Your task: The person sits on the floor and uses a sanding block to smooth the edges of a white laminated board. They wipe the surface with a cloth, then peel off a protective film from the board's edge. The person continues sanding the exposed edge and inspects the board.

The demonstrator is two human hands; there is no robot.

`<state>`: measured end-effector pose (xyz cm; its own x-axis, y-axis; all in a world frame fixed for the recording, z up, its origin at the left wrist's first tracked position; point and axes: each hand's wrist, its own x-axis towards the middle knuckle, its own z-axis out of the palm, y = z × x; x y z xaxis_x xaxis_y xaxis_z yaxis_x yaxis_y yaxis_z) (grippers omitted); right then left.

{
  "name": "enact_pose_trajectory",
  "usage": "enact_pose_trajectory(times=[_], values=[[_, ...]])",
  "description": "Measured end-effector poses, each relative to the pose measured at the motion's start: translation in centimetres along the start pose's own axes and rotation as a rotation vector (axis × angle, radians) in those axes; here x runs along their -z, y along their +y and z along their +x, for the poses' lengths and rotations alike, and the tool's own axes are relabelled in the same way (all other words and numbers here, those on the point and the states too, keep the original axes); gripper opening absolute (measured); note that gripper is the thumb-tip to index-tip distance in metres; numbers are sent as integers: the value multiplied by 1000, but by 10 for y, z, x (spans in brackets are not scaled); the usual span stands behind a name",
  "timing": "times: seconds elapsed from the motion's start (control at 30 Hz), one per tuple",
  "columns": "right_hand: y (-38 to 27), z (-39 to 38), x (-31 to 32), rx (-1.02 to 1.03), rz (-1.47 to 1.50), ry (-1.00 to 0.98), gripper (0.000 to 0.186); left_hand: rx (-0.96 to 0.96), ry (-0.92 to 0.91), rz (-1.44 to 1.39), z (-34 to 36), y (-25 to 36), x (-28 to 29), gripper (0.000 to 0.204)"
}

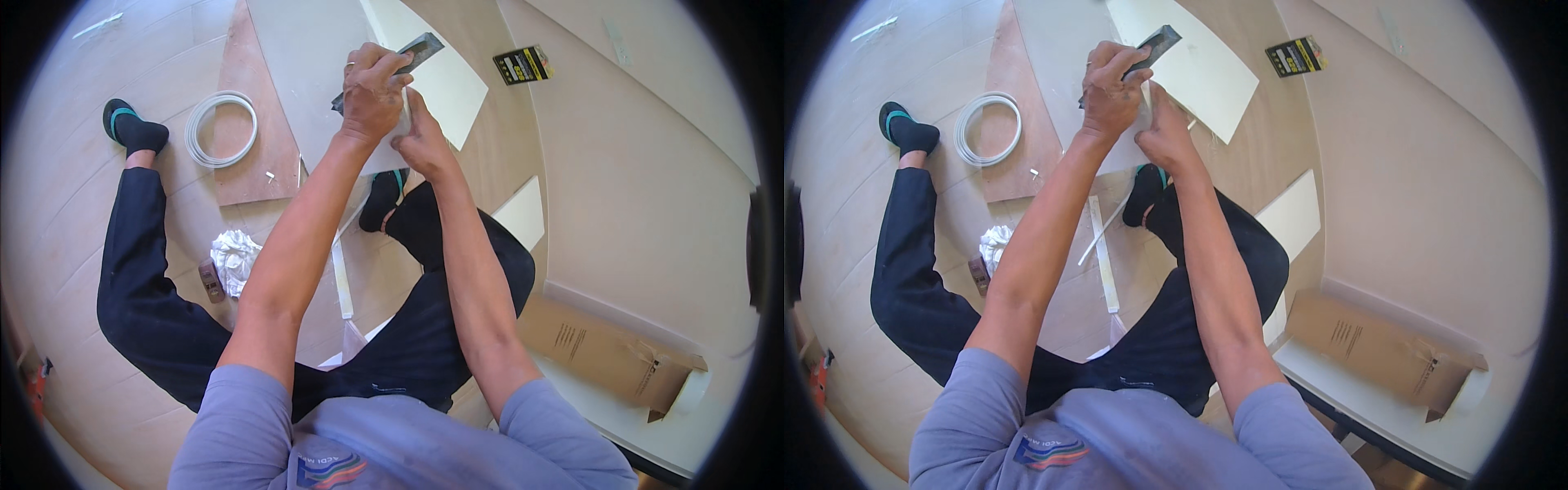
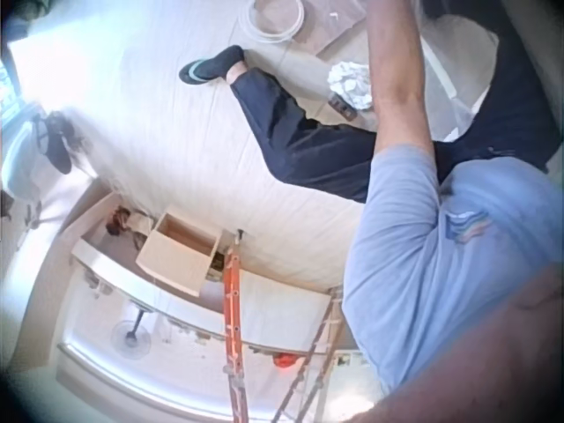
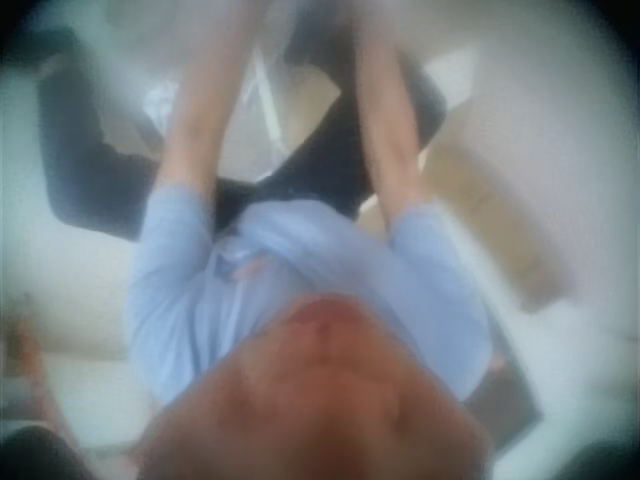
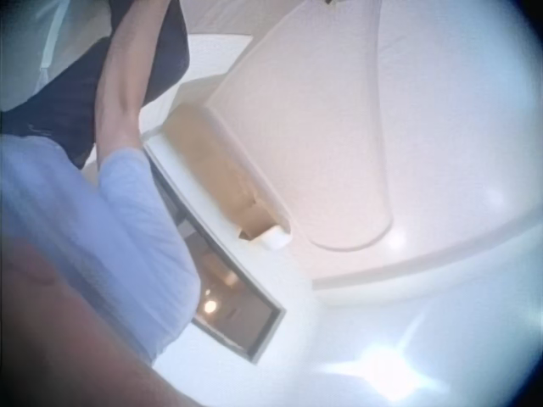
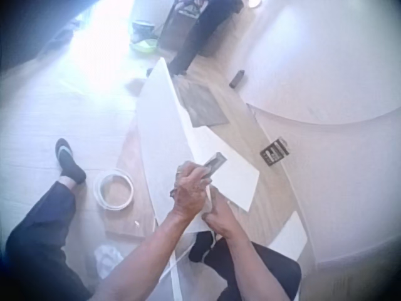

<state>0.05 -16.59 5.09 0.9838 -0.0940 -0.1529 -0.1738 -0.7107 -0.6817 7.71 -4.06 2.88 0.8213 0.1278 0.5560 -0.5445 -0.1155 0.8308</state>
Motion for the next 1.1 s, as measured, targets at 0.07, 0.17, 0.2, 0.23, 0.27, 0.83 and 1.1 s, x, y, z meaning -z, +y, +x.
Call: enact_pose_trajectory(times=[0.07, 0.17, 0.2, 0.23, 0.27, 0.83, 1.1], values=[[-11, 2, 5, -17, 35, -38, 91, 36, -80, 27, -27, -2, 10, 33], [11, 5, 10, 8, -4, 17, 92, 334, -119, -284, -50, -5, 25, 25], [8, 6, 10, 43, 22, 13, 91, 488, -118, -433, -53, -10, 35, 22], [7, 4, 7, 66, 57, 2, 91, 738, -72, -773, -49, -15, 46, 25], [6, 2, 4, 89, 92, -9, 91, 799, -36, -999, -49, -16, 54, 29], [-12, -2, -2, 302, 166, 196, 67, 1028, -54, -1349, -35, -9, 81, 32], [-29, -11, 2, 242, 218, 200, 40, 1182, -168, -1515, -39, -1, 76, 32]])
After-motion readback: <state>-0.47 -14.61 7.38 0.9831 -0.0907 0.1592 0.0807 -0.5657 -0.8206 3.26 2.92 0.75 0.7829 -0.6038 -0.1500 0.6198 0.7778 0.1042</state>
